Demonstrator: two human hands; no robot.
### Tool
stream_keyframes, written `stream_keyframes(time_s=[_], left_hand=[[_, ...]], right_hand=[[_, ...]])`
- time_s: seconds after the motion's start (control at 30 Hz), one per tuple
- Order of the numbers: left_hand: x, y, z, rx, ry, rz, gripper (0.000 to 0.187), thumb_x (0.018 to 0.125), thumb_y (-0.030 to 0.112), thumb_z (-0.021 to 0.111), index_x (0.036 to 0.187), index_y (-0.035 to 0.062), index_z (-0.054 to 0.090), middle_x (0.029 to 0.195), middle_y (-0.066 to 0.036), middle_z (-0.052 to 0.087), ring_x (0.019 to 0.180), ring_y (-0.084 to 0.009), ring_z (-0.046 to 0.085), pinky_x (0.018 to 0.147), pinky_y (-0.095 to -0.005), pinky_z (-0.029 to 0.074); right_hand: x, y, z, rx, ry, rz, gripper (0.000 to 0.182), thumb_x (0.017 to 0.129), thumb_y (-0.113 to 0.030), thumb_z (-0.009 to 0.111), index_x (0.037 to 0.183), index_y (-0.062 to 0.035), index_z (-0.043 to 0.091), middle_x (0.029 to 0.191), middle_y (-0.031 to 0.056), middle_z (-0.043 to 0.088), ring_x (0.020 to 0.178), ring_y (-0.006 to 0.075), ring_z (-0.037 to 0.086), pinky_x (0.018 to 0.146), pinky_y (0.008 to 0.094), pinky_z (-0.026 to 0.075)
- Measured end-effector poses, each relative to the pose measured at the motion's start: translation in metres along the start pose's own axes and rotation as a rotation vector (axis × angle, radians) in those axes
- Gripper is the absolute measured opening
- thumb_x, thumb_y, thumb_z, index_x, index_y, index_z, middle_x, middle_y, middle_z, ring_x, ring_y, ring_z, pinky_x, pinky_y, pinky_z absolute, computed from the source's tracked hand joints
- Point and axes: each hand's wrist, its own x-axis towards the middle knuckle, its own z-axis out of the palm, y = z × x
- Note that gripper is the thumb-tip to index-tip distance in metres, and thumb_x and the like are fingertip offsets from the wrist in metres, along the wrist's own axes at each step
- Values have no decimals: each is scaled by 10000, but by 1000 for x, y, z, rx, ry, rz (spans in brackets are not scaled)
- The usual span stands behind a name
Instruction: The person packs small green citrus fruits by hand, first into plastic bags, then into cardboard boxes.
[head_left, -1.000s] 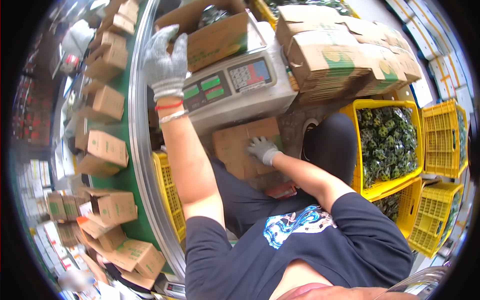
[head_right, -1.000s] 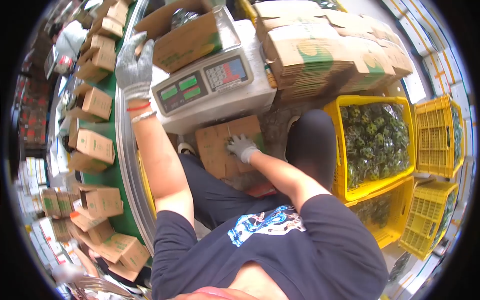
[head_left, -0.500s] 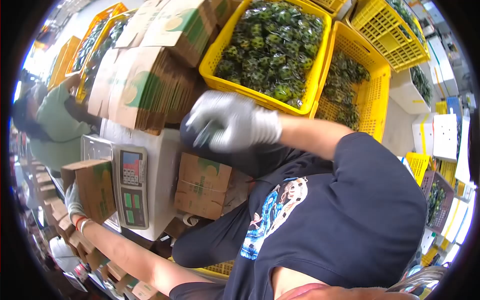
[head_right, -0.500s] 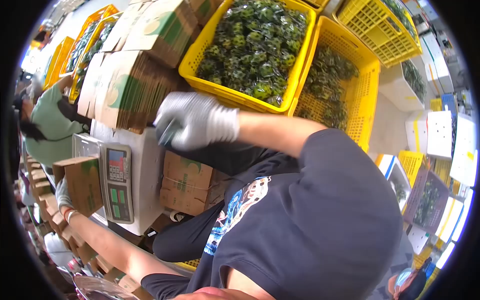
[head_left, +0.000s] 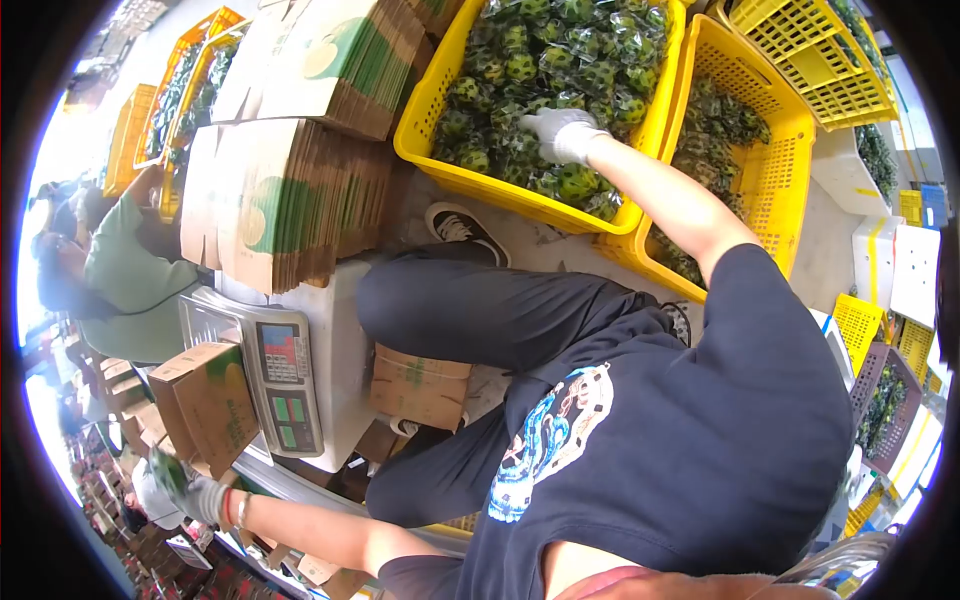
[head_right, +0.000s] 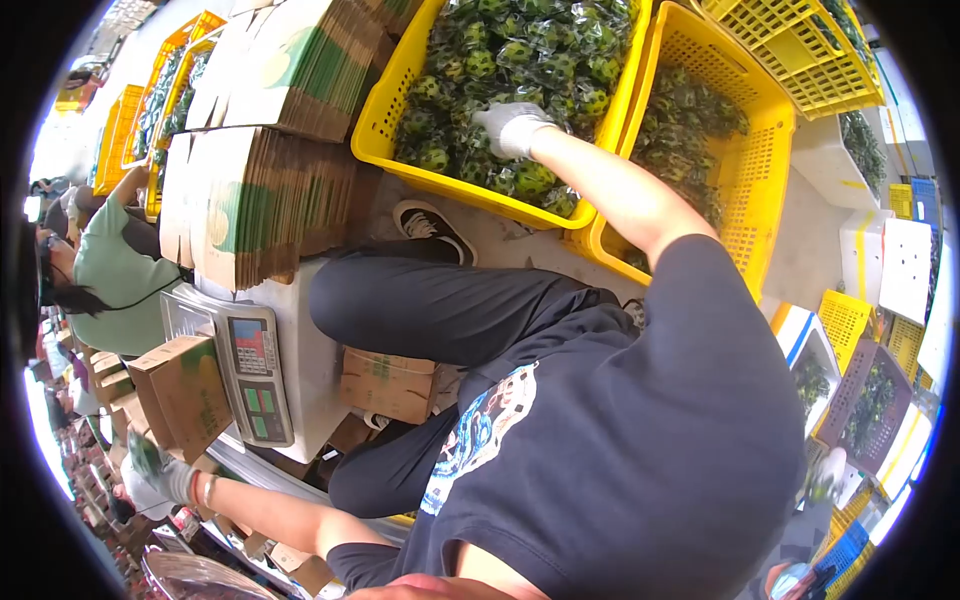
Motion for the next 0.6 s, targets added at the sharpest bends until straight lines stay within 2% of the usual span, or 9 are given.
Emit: stream_keyframes(time_s=[0.03,0.1,0.13,0.27,0.33,0.47,0.53,0.57,0.6], left_hand=[[-7,-1,-14,532,51,236,411,912,296,502,1176,-15,559,1105,-75,616,985,-198,561,891,-306,444],[-18,-58,14,-234,80,-46,363,909,361,495,1030,29,579,968,-63,617,902,-213,575,830,-324,477],[-36,-38,-1,-3,86,27,348,897,389,503,947,51,570,897,-51,607,834,-206,577,766,-319,479],[-97,52,-50,809,171,203,421,853,472,527,601,136,496,617,-9,531,576,-194,546,524,-308,437],[-115,86,-58,907,-81,157,365,885,412,496,657,129,520,672,-11,553,605,-191,561,538,-304,444],[-144,80,-35,854,33,332,296,903,338,471,726,119,563,744,-41,575,672,-197,576,560,-301,448],[-142,77,-30,906,56,417,270,900,310,471,742,120,579,761,-53,579,701,-194,581,562,-300,445],[-137,103,-36,1084,57,422,228,881,324,517,755,150,592,752,-19,580,706,-167,587,587,-291,479],[-131,114,-37,1098,37,486,211,879,316,518,785,147,602,787,-14,594,730,-171,590,604,-296,480]], right_hand=[[19,-6,6,-90,-79,18,601,751,-92,554,1331,-195,434,1231,160,549,1123,316,548,848,413,497],[60,-12,31,-223,-343,34,734,766,-114,585,1426,-245,292,1323,156,479,1152,308,534,854,434,500],[74,-10,66,-278,-215,90,768,745,-141,622,1430,-239,289,1361,158,444,1137,307,543,838,428,504],[65,-5,49,-152,-354,25,770,718,-130,626,1419,-203,317,1210,183,568,1057,313,591,776,408,509],[58,12,45,-30,-377,-7,760,686,-94,605,1397,-187,351,1058,200,629,904,345,622,728,410,501],[29,26,20,114,-216,-31,702,664,-107,646,1324,-183,418,917,200,636,844,324,626,712,417,491],[10,21,-7,278,-200,39,668,659,-138,627,1295,-166,426,982,198,632,871,304,628,760,395,493],[9,26,-4,321,-64,-21,661,661,-148,629,1291,-163,428,1037,193,620,887,302,625,781,382,491],[10,32,-2,362,70,-96,655,663,-157,630,1287,-161,429,1092,188,607,903,300,621,802,369,489]])
